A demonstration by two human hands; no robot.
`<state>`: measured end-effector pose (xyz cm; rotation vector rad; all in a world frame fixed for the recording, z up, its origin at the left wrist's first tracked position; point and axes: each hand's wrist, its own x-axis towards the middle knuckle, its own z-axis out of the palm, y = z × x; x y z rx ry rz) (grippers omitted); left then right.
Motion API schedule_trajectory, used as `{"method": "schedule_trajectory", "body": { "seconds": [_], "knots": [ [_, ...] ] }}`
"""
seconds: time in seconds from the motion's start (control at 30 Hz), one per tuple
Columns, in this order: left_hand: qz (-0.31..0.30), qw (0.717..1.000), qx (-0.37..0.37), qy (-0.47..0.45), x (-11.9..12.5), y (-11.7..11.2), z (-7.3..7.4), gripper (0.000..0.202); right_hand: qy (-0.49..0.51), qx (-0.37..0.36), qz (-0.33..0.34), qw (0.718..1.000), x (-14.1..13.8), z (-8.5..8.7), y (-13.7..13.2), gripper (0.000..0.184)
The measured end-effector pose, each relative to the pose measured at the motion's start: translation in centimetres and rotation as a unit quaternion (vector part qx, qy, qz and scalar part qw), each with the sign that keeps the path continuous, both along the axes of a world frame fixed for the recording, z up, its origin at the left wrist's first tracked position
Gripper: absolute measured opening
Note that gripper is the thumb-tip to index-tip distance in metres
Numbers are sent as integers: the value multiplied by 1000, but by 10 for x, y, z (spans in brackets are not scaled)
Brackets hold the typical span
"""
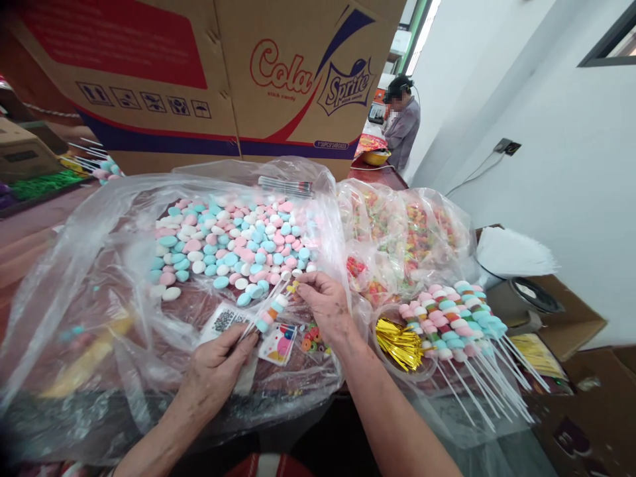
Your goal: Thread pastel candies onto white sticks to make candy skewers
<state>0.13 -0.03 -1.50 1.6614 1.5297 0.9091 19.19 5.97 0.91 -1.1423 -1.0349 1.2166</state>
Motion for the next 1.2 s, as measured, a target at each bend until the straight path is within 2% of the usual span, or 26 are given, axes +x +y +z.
{"method": "schedule_trajectory", "body": {
  "seconds": [0.23,0.33,0.47,0.63,0.7,0.77,0.87,1.0,1.1,1.2],
  "knots": [
    [1,1000,-6,1,1,0,5,30,6,4,23,1000,-2,-2,-3,17],
    [6,1000,-13,-8,1,0,5,29,-58,59,35,996,-6,-3,-9,14],
    [17,999,-23,-22,0,0,3,31,-167,141,49,975,-11,-5,-17,22],
    [23,998,-24,-44,-1,0,3,28,-179,128,105,970,-4,3,-13,23],
    [31,997,-36,-56,-2,-1,2,30,-226,102,111,963,1,11,-4,28],
    [35,995,-53,-71,-3,-1,0,34,-341,88,75,933,5,20,10,32],
    [35,993,-61,-95,-5,-1,-2,36,-494,99,35,863,5,25,34,35],
    [40,991,-59,-117,-5,-1,-2,34,-571,91,78,812,-3,18,49,38],
    [43,988,-67,-133,-4,-2,-2,34,-607,70,132,780,-1,13,44,29],
    [47,986,-69,-144,-4,-1,-4,34,-622,59,179,760,8,13,33,19]
  ]
}}
